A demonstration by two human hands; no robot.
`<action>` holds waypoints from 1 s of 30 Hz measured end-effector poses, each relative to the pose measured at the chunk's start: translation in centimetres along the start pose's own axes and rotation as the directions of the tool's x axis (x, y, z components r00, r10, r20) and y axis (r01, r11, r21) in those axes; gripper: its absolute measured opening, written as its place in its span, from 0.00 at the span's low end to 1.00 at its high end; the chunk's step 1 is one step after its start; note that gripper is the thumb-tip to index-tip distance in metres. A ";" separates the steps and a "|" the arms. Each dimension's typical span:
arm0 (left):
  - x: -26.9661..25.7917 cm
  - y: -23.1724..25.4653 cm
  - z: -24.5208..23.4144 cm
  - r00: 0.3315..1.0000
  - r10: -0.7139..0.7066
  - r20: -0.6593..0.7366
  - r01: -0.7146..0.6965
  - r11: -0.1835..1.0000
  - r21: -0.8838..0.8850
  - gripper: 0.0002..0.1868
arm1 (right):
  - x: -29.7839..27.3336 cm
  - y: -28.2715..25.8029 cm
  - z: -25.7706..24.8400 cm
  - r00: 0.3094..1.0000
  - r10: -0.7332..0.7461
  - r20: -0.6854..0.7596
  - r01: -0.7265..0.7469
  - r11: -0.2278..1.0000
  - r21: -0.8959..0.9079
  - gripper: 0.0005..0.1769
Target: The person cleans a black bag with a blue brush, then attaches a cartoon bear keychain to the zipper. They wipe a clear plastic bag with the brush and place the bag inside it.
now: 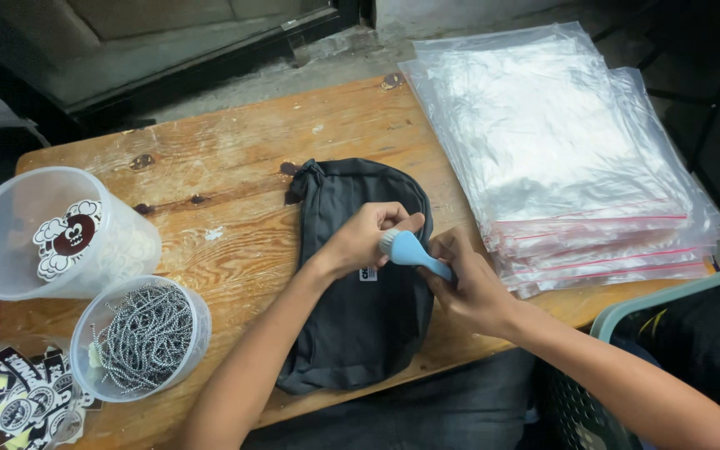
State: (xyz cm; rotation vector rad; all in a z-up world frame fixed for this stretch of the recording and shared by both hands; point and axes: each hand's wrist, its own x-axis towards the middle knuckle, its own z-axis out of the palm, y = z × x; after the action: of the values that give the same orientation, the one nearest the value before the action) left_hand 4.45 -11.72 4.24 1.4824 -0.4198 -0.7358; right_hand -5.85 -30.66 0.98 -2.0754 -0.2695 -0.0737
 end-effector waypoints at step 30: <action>1.2 -3.8 0.1 0.908 0.342 -0.242 -0.258 0.912 0.318 0.15 | 4.9 -7.9 -6.2 0.910 0.414 0.011 -0.396 0.879 -0.265 0.14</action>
State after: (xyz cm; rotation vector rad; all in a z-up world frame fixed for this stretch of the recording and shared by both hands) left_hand 4.60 -12.34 0.27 1.7112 -0.5276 -0.2052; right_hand -2.43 -31.46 11.65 -2.3548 0.1499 0.2287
